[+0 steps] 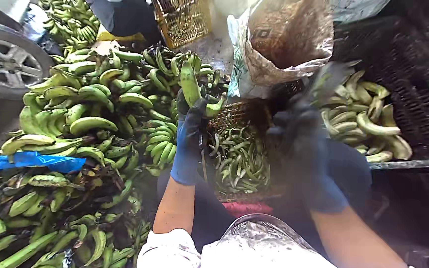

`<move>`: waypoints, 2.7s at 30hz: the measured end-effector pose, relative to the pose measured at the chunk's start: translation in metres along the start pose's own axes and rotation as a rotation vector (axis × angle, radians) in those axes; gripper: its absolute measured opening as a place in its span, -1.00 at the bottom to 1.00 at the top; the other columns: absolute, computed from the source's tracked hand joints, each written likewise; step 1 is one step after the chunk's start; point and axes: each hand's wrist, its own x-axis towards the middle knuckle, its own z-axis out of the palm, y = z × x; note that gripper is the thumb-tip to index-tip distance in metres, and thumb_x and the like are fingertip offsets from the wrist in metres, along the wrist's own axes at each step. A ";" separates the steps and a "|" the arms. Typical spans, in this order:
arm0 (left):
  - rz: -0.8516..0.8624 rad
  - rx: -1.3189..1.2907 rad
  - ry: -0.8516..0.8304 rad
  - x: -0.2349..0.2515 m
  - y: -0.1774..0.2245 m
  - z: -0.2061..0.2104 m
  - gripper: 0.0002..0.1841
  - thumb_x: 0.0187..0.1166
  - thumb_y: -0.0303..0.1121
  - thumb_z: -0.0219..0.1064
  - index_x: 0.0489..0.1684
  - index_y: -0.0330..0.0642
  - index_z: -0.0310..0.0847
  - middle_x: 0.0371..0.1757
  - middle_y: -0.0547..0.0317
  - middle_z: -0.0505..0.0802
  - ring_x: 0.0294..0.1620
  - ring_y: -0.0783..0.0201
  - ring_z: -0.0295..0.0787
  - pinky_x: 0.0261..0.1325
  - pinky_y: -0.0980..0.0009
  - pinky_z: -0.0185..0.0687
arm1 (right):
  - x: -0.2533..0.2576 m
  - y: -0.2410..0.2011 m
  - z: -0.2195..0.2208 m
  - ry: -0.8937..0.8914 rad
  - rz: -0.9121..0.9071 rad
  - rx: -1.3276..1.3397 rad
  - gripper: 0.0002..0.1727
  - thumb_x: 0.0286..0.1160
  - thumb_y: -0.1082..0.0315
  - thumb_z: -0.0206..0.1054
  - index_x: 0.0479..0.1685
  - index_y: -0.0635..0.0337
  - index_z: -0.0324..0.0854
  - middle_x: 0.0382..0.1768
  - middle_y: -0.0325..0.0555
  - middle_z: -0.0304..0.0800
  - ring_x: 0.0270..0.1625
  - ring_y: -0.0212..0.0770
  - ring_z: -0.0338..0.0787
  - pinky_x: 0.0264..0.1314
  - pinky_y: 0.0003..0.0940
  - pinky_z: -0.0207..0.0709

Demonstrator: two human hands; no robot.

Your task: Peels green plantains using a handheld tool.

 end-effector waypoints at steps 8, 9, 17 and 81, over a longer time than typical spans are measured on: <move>0.041 0.143 -0.109 -0.043 -0.017 -0.003 -0.38 0.66 -0.43 0.29 0.71 0.25 0.26 0.42 0.34 0.68 0.27 0.39 0.68 0.19 0.41 0.72 | -0.052 -0.011 0.055 -0.186 -0.327 -0.149 -0.63 0.72 -0.05 0.22 0.28 -0.08 0.56 -0.19 -0.38 0.82 -0.32 -0.41 0.79 -0.35 -0.43 0.76; 0.041 0.150 -0.132 -0.047 -0.018 -0.005 -0.39 0.67 -0.40 0.30 0.70 0.26 0.27 0.39 0.35 0.69 0.22 0.40 0.69 0.14 0.44 0.73 | -0.047 -0.026 0.060 -0.204 -0.444 -0.126 -0.62 0.66 -0.04 0.26 0.33 -0.13 0.57 -0.21 -0.46 0.78 -0.32 -0.47 0.74 -0.33 -0.45 0.72; -0.083 -0.269 -0.199 -0.023 0.005 -0.023 -0.37 0.61 -0.11 0.32 0.69 0.27 0.20 0.43 0.15 0.69 0.28 0.17 0.73 0.21 0.17 0.76 | -0.046 0.023 0.014 -0.472 0.659 -0.471 -0.53 0.83 0.00 0.00 0.41 0.05 0.60 -0.24 -0.13 0.82 -0.40 -0.24 0.79 -0.43 -0.26 0.73; 0.159 0.087 0.229 0.031 -0.020 0.029 -0.52 0.84 -0.08 0.03 0.72 0.17 0.21 0.38 0.30 0.69 0.24 0.42 0.71 0.27 0.34 0.70 | 0.055 0.009 0.050 -0.248 -0.826 -1.153 -0.47 0.61 -0.20 0.23 0.34 -0.11 0.73 0.19 0.12 0.79 0.26 0.08 0.74 0.32 0.21 0.41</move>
